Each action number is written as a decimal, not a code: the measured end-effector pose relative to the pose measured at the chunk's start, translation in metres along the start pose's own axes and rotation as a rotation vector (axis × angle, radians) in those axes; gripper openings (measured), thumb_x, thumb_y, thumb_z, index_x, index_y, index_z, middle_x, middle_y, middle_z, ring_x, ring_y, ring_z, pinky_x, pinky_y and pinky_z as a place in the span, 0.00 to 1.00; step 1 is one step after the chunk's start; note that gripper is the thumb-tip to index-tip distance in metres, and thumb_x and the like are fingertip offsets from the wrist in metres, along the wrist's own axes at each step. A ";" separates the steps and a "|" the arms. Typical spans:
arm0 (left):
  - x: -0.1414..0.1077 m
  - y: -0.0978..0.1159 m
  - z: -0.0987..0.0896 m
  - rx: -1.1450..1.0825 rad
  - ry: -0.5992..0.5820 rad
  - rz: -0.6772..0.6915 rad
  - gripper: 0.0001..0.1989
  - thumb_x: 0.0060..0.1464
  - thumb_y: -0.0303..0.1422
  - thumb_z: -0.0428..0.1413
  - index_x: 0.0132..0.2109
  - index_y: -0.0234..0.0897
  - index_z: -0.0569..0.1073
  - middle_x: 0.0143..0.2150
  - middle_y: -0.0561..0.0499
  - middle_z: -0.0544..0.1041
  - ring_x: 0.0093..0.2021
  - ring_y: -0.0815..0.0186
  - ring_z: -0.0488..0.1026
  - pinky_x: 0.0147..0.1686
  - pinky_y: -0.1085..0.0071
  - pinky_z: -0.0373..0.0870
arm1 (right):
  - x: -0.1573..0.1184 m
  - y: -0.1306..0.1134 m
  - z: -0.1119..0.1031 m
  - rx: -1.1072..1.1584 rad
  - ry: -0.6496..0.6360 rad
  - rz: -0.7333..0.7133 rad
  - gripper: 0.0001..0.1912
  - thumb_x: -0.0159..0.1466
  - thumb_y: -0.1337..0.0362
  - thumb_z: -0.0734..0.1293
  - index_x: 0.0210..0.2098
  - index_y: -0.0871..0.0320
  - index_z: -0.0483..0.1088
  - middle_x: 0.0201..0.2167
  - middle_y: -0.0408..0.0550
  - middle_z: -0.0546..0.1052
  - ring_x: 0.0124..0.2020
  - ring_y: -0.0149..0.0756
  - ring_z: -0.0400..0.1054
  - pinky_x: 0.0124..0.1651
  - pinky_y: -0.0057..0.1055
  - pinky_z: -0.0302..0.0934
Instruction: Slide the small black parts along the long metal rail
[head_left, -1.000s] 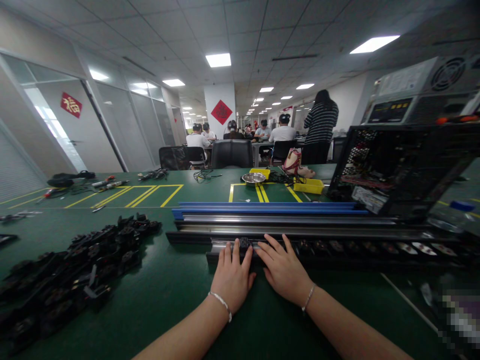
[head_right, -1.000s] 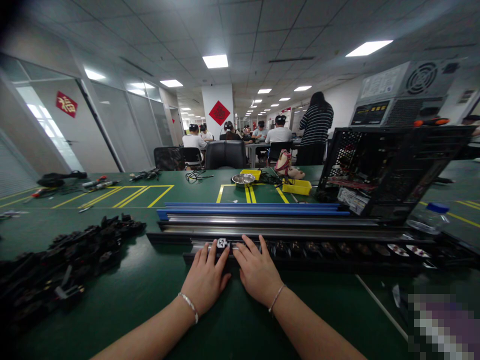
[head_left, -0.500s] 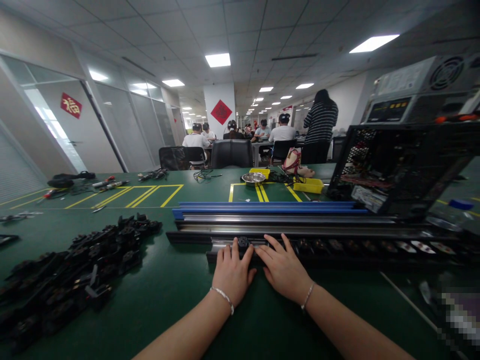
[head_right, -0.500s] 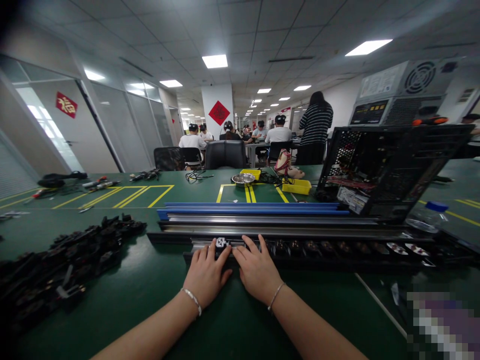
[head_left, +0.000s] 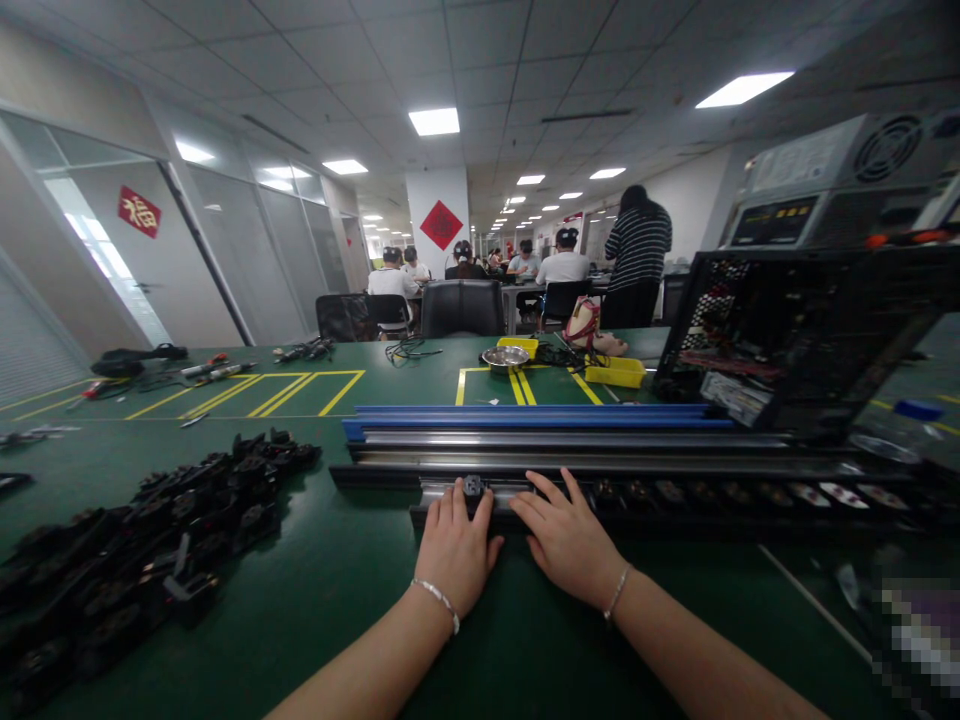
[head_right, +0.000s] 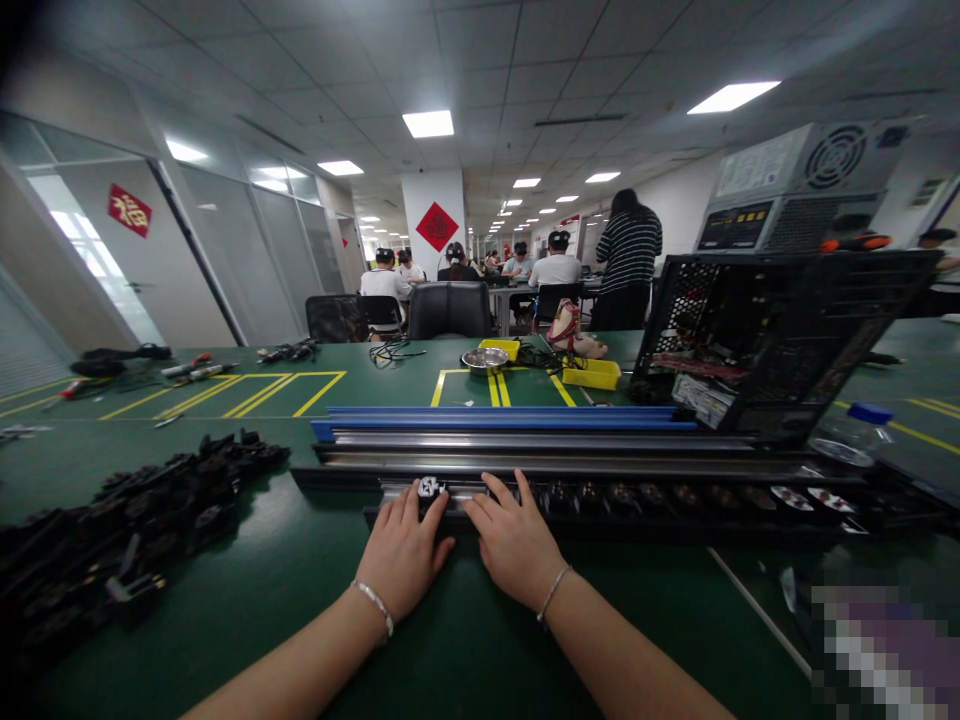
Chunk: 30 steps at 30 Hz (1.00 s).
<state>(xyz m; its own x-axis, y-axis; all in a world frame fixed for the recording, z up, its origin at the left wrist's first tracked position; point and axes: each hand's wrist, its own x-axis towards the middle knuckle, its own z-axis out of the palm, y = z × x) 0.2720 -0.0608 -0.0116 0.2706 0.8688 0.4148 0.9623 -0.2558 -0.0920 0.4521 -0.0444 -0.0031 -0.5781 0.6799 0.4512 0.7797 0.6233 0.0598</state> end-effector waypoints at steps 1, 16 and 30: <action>0.000 -0.001 0.000 0.001 0.002 -0.005 0.26 0.53 0.43 0.52 0.58 0.42 0.62 0.58 0.39 0.64 0.56 0.50 0.61 0.51 0.55 0.58 | 0.000 0.000 0.000 0.003 0.000 0.001 0.19 0.59 0.65 0.61 0.50 0.53 0.66 0.49 0.46 0.72 0.60 0.41 0.50 0.63 0.50 0.26; 0.001 -0.011 0.005 -0.003 0.001 -0.037 0.27 0.54 0.47 0.49 0.60 0.47 0.60 0.60 0.40 0.61 0.57 0.50 0.60 0.50 0.56 0.58 | -0.001 0.000 0.002 -0.044 -0.011 -0.001 0.20 0.59 0.63 0.61 0.51 0.52 0.65 0.51 0.45 0.71 0.61 0.40 0.49 0.63 0.50 0.26; 0.000 -0.019 -0.002 0.046 -0.069 -0.104 0.27 0.54 0.47 0.48 0.60 0.48 0.59 0.60 0.40 0.62 0.58 0.49 0.59 0.55 0.54 0.52 | -0.001 0.001 0.002 -0.034 -0.019 -0.009 0.20 0.59 0.64 0.60 0.52 0.52 0.64 0.53 0.45 0.69 0.62 0.40 0.46 0.63 0.50 0.24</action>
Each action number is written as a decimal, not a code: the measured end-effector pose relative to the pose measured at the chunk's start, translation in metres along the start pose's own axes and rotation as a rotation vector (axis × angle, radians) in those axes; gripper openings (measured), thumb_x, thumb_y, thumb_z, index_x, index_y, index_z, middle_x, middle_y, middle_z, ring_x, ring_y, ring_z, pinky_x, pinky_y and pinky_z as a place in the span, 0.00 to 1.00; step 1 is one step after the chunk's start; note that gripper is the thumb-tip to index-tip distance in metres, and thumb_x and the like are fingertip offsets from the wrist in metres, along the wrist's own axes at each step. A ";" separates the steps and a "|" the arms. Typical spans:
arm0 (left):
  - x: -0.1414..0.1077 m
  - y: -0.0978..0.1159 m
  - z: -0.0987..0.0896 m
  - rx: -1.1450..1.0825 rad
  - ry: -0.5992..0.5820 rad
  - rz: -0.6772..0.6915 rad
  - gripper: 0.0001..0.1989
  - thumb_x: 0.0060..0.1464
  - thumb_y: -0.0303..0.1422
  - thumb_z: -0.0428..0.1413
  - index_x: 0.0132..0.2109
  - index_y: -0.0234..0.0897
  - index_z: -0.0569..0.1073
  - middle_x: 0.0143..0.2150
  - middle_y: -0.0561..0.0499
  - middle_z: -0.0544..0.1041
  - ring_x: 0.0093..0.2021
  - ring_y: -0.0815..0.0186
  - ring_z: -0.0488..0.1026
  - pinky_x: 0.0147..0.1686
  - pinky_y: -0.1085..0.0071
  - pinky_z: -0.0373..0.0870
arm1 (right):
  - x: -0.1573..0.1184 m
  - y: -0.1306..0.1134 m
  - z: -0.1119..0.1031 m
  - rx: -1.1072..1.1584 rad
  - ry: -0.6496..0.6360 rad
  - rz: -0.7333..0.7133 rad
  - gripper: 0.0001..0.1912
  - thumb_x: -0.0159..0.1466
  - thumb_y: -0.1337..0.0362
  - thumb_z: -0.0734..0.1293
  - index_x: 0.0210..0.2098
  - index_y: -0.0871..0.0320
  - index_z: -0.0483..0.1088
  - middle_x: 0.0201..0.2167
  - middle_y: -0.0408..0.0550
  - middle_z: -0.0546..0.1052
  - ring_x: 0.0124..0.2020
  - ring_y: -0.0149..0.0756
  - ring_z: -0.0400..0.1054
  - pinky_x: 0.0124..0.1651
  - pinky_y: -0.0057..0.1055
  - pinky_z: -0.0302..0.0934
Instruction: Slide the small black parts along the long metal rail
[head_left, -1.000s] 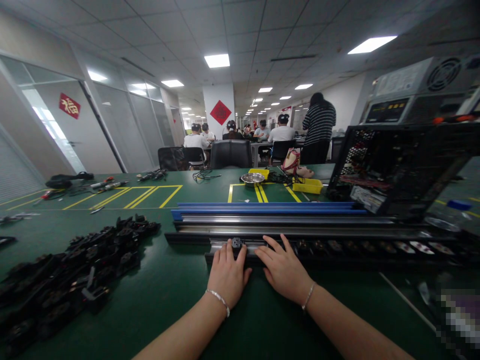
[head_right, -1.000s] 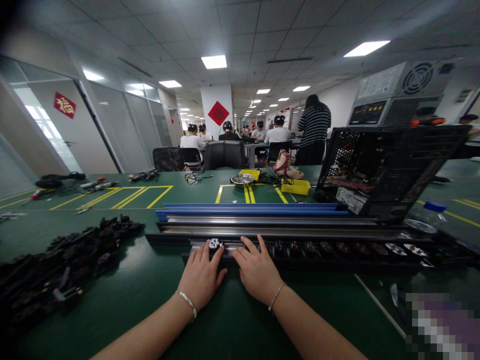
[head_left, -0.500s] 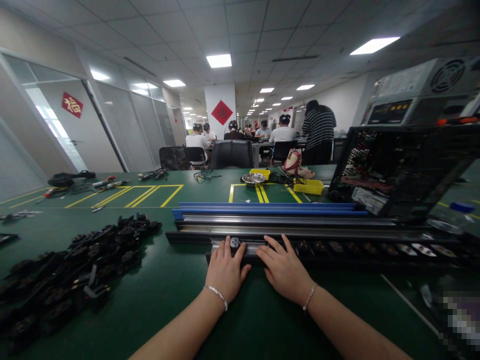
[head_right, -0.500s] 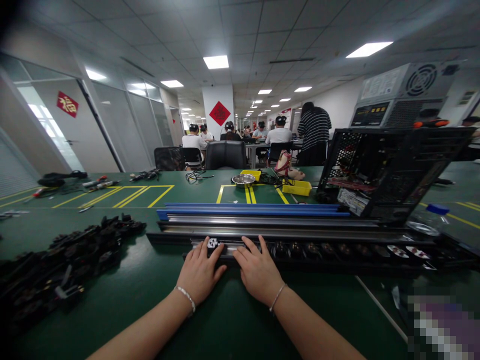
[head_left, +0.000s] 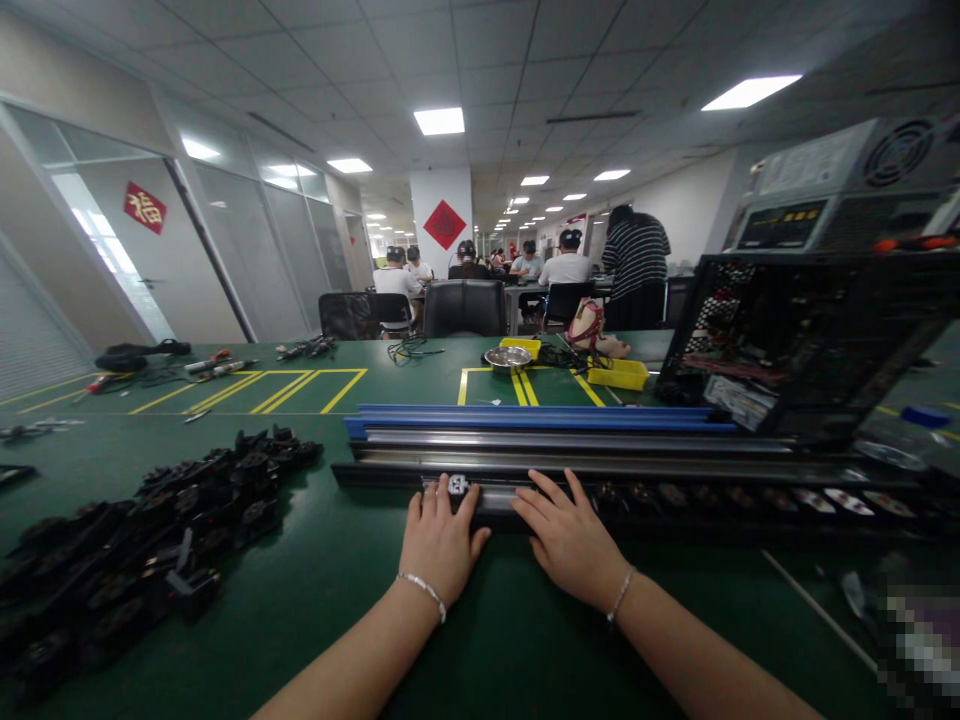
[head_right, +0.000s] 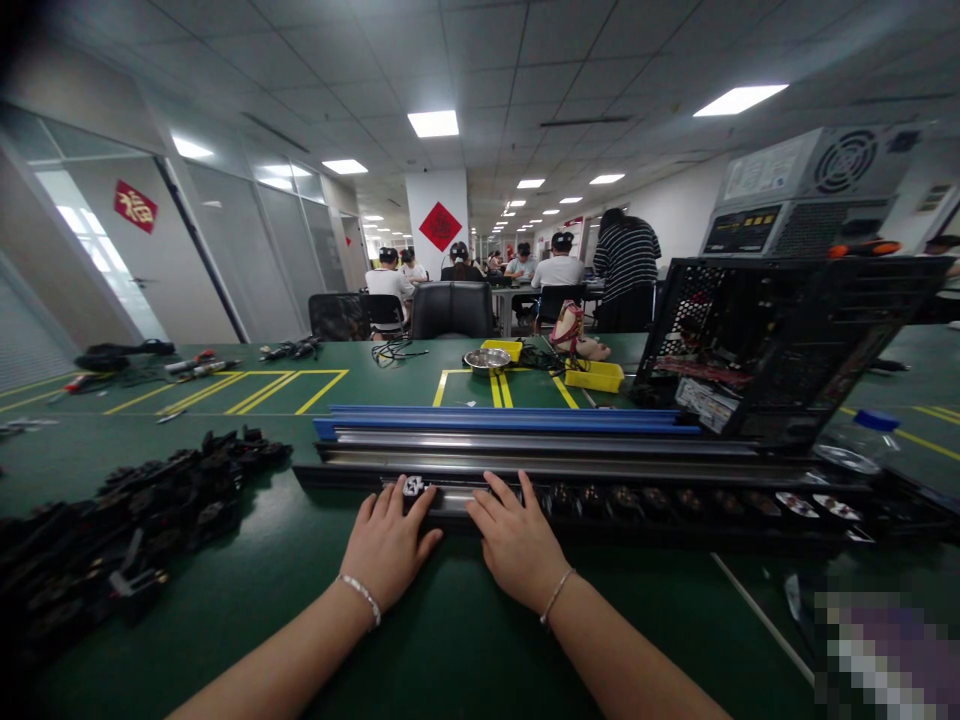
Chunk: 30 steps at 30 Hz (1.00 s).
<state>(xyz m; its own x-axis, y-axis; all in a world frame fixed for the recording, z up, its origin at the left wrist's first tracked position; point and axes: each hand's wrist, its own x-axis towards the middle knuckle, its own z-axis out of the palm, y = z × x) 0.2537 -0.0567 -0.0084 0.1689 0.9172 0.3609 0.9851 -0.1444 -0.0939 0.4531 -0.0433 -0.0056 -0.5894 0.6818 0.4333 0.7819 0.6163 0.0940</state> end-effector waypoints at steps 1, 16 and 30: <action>0.000 0.000 -0.001 -0.001 -0.011 -0.005 0.28 0.54 0.47 0.48 0.60 0.48 0.59 0.60 0.40 0.62 0.58 0.49 0.59 0.55 0.53 0.52 | 0.000 0.000 0.000 0.000 0.000 0.001 0.20 0.59 0.63 0.60 0.52 0.51 0.64 0.53 0.45 0.69 0.62 0.40 0.46 0.63 0.50 0.24; 0.002 0.000 -0.010 0.010 -0.099 -0.037 0.28 0.54 0.45 0.50 0.60 0.45 0.60 0.60 0.37 0.62 0.58 0.49 0.60 0.54 0.56 0.54 | 0.000 0.001 0.000 -0.014 0.001 -0.004 0.20 0.59 0.63 0.60 0.52 0.52 0.64 0.53 0.46 0.69 0.62 0.40 0.47 0.63 0.50 0.24; 0.003 -0.006 -0.014 0.003 -0.151 -0.085 0.28 0.55 0.46 0.48 0.60 0.43 0.60 0.60 0.35 0.62 0.59 0.47 0.57 0.54 0.55 0.57 | 0.000 0.000 0.000 0.000 -0.005 0.001 0.20 0.59 0.63 0.61 0.51 0.51 0.64 0.53 0.45 0.69 0.62 0.40 0.47 0.63 0.50 0.22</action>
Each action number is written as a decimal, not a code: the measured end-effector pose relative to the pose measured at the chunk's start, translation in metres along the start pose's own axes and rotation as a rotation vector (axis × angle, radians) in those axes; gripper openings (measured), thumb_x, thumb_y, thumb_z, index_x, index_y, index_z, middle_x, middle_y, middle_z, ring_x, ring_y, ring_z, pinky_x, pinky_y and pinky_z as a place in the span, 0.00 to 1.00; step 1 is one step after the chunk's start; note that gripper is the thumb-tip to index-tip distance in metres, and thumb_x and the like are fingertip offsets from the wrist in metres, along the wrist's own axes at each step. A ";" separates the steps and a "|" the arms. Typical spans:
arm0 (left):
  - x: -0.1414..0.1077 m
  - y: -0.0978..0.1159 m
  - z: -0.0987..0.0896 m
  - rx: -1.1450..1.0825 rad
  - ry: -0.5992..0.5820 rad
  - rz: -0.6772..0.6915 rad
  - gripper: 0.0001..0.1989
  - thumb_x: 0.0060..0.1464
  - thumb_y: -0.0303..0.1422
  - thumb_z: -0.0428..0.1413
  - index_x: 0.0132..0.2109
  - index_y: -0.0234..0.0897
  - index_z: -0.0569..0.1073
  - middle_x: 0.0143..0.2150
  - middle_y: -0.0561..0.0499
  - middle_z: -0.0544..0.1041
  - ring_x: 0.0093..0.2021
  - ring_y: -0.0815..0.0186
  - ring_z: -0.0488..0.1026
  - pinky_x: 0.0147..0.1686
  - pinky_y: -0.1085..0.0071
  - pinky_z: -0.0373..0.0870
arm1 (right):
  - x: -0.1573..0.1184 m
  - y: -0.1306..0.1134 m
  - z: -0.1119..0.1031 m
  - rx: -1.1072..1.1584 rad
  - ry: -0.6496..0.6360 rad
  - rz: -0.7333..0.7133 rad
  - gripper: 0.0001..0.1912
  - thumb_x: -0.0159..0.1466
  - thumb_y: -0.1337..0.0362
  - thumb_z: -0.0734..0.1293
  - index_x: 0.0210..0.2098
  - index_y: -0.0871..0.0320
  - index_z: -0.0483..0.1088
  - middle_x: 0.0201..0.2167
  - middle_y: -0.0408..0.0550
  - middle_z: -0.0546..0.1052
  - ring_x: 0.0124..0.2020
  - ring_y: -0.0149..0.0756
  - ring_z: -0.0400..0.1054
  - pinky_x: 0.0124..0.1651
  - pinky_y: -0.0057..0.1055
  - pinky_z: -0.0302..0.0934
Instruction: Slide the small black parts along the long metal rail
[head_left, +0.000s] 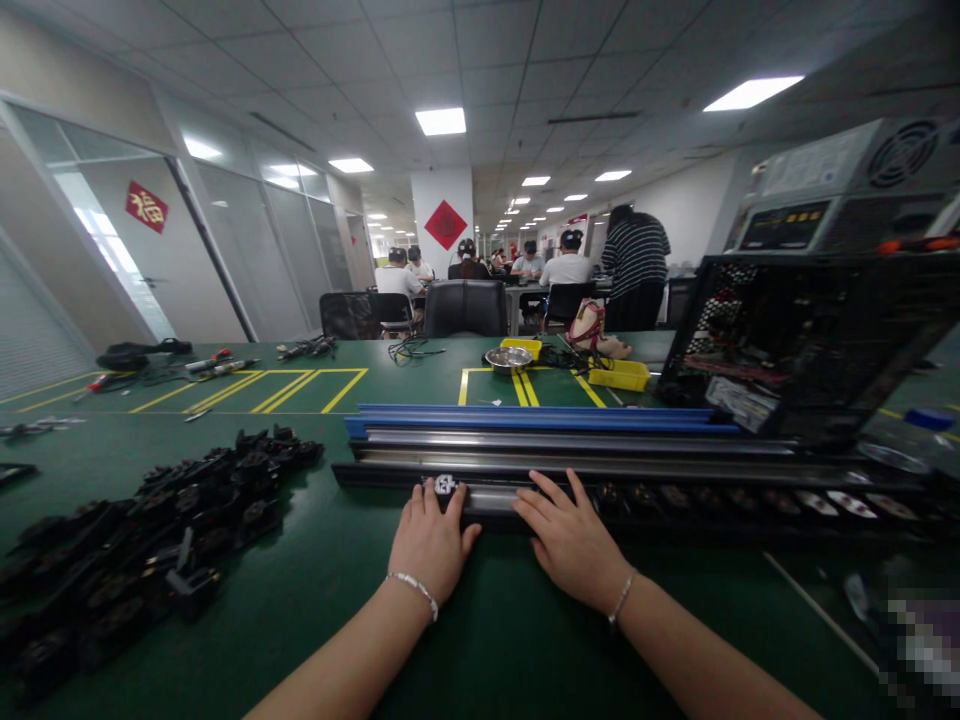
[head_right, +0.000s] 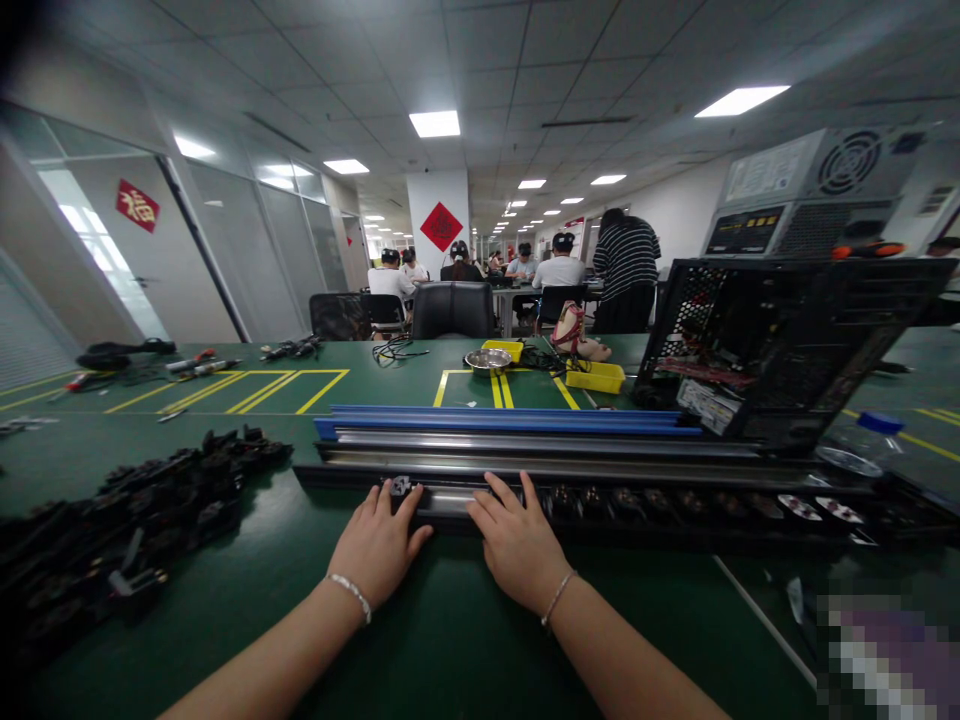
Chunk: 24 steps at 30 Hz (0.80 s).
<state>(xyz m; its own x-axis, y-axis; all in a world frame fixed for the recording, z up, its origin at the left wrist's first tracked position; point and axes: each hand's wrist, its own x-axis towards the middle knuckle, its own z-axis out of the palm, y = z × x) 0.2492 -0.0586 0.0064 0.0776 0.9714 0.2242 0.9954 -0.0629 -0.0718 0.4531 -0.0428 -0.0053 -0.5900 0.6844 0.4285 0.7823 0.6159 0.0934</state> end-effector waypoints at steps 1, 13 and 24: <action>0.000 -0.001 0.000 -0.002 -0.001 0.000 0.28 0.55 0.46 0.48 0.60 0.42 0.60 0.60 0.35 0.62 0.59 0.47 0.58 0.54 0.56 0.57 | 0.000 0.000 0.000 0.002 -0.002 0.002 0.20 0.59 0.63 0.61 0.51 0.51 0.64 0.53 0.45 0.69 0.62 0.40 0.47 0.63 0.50 0.22; 0.005 -0.007 -0.010 -0.038 -0.050 -0.031 0.26 0.57 0.47 0.43 0.59 0.42 0.62 0.57 0.36 0.66 0.57 0.49 0.61 0.50 0.57 0.61 | 0.000 0.000 -0.002 0.006 -0.007 -0.002 0.21 0.59 0.63 0.61 0.52 0.52 0.64 0.53 0.46 0.69 0.62 0.41 0.47 0.63 0.51 0.24; 0.005 -0.006 -0.016 0.007 -0.089 -0.058 0.26 0.57 0.48 0.42 0.59 0.44 0.62 0.56 0.34 0.66 0.50 0.50 0.69 0.44 0.59 0.66 | 0.000 0.000 -0.001 0.025 -0.006 0.002 0.20 0.59 0.63 0.61 0.52 0.52 0.64 0.53 0.46 0.69 0.62 0.40 0.47 0.63 0.51 0.22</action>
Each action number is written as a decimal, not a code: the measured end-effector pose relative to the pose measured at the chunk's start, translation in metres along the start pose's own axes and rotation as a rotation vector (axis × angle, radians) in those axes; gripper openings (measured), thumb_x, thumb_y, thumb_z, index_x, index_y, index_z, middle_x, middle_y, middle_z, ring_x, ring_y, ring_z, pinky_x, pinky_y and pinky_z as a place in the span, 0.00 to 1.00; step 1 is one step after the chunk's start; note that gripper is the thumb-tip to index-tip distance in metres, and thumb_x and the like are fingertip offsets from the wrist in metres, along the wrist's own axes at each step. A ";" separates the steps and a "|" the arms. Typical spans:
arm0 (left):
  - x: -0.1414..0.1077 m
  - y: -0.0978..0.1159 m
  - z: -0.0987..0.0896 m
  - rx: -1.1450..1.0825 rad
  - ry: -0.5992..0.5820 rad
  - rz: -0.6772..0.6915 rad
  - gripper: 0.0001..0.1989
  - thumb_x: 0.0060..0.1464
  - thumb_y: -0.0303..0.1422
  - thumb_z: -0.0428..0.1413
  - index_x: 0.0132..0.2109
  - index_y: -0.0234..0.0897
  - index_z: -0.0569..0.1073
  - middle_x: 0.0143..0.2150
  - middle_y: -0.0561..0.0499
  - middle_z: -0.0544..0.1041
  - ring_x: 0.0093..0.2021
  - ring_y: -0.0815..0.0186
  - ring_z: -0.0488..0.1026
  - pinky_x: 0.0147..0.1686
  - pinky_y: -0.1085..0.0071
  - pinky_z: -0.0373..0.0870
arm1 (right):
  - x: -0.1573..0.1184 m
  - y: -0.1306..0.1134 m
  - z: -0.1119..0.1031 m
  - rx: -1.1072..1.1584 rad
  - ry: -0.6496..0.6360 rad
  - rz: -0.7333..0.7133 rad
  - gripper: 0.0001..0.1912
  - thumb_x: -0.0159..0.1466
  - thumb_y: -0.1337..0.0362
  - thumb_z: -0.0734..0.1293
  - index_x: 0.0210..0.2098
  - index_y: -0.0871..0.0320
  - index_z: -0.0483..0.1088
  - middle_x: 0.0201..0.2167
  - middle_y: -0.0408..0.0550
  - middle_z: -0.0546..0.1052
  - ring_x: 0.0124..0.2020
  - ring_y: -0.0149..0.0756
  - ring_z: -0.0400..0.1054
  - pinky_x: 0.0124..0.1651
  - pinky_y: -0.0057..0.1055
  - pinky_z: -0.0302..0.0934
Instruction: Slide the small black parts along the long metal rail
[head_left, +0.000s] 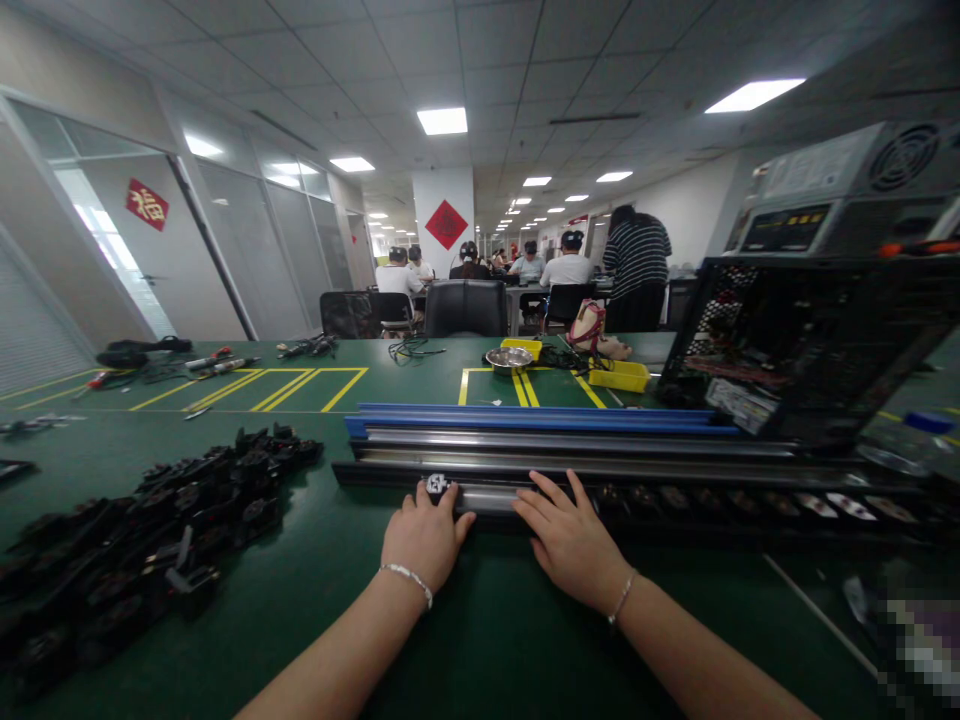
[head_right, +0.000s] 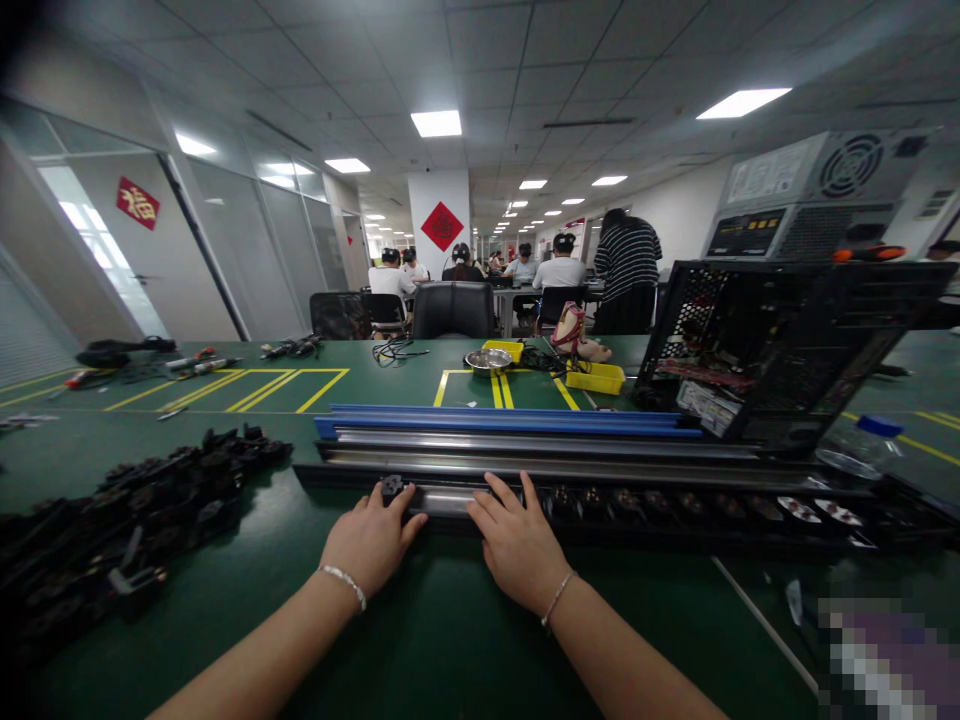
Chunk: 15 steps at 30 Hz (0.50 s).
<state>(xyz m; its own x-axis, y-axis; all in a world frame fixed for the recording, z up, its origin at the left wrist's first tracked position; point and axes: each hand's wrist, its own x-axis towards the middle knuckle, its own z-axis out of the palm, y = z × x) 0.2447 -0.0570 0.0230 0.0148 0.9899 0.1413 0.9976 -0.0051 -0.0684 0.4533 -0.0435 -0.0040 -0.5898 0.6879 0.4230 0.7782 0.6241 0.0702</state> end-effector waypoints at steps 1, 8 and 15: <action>0.000 -0.001 0.000 0.000 -0.004 -0.004 0.26 0.57 0.48 0.42 0.59 0.44 0.62 0.56 0.33 0.66 0.49 0.51 0.70 0.43 0.60 0.66 | 0.000 0.000 0.000 0.000 0.002 -0.001 0.20 0.59 0.63 0.61 0.52 0.52 0.64 0.53 0.46 0.69 0.62 0.41 0.47 0.63 0.51 0.22; 0.002 -0.007 0.001 -0.031 -0.045 -0.036 0.27 0.57 0.49 0.41 0.59 0.45 0.61 0.58 0.32 0.63 0.44 0.55 0.74 0.40 0.64 0.69 | 0.001 -0.001 -0.001 -0.035 -0.005 0.001 0.20 0.59 0.63 0.61 0.51 0.52 0.65 0.52 0.46 0.69 0.61 0.41 0.48 0.63 0.51 0.25; 0.005 -0.011 -0.001 -0.061 -0.074 -0.044 0.28 0.57 0.50 0.40 0.59 0.44 0.61 0.57 0.33 0.65 0.45 0.55 0.74 0.42 0.63 0.68 | 0.001 -0.001 -0.001 -0.040 -0.012 -0.003 0.20 0.59 0.62 0.60 0.52 0.51 0.64 0.52 0.46 0.69 0.61 0.41 0.48 0.63 0.52 0.26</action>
<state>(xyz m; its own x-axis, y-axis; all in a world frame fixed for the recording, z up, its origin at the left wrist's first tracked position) 0.2342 -0.0526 0.0258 -0.0316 0.9971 0.0695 0.9995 0.0319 -0.0032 0.4527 -0.0438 -0.0027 -0.5948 0.6902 0.4121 0.7841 0.6112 0.1080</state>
